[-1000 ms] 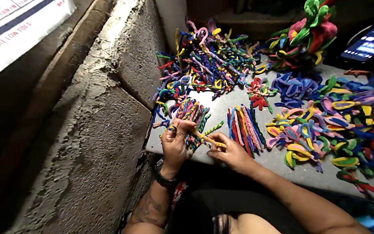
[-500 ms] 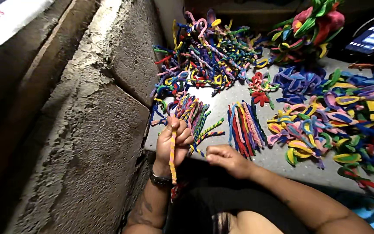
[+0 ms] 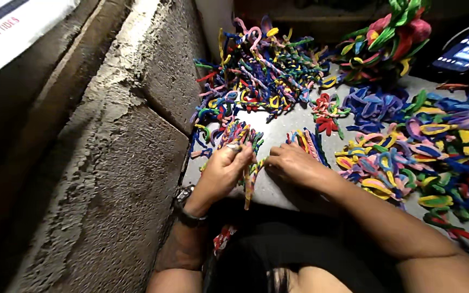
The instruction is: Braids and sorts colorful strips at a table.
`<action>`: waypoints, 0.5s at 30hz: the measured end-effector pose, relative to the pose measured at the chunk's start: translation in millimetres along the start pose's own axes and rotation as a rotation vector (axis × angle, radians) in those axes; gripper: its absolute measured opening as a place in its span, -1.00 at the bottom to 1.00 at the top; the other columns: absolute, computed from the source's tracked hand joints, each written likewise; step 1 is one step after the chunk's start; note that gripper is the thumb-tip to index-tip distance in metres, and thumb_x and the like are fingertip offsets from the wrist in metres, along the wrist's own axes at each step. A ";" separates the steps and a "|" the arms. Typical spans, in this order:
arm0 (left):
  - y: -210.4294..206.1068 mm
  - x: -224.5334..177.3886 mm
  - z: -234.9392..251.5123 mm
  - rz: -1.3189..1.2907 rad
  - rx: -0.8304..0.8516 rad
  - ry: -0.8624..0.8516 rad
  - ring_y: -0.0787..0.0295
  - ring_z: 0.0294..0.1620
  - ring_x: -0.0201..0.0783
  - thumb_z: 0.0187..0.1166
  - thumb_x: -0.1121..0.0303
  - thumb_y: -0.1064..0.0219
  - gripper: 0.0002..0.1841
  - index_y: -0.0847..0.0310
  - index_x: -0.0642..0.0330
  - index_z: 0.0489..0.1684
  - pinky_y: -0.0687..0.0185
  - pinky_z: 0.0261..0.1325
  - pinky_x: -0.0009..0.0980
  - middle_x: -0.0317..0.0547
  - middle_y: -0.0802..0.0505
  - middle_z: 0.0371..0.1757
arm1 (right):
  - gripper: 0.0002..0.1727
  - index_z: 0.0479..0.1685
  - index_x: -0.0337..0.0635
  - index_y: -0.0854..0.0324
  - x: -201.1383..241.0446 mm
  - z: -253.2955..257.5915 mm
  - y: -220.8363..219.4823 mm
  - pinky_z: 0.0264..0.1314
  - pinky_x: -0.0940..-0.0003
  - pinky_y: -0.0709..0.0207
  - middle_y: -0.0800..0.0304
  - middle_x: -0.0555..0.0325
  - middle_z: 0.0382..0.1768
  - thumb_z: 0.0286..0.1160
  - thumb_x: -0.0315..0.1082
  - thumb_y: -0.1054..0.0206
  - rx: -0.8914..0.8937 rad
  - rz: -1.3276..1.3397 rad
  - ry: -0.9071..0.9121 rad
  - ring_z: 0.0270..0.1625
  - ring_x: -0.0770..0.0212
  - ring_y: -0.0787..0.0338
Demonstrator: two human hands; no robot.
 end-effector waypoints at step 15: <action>-44.3 36.3 69.2 0.816 -0.091 0.125 -0.81 0.14 0.17 0.72 0.27 -0.28 -0.56 -0.53 0.26 0.50 -0.69 0.21 0.15 0.23 -0.77 0.25 | -0.71 0.12 -0.17 -0.79 -21.0 -32.3 33.6 0.28 -0.24 -0.53 -0.82 -0.12 0.05 0.70 -0.21 -0.26 -0.196 0.080 -0.057 0.17 -0.17 -0.78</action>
Point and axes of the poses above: each hand's wrist, its own z-axis towards the middle knuckle, its own y-axis out of the back of the hand, x = y × z, the point moved 7 cm from there along z, towards the middle knuckle
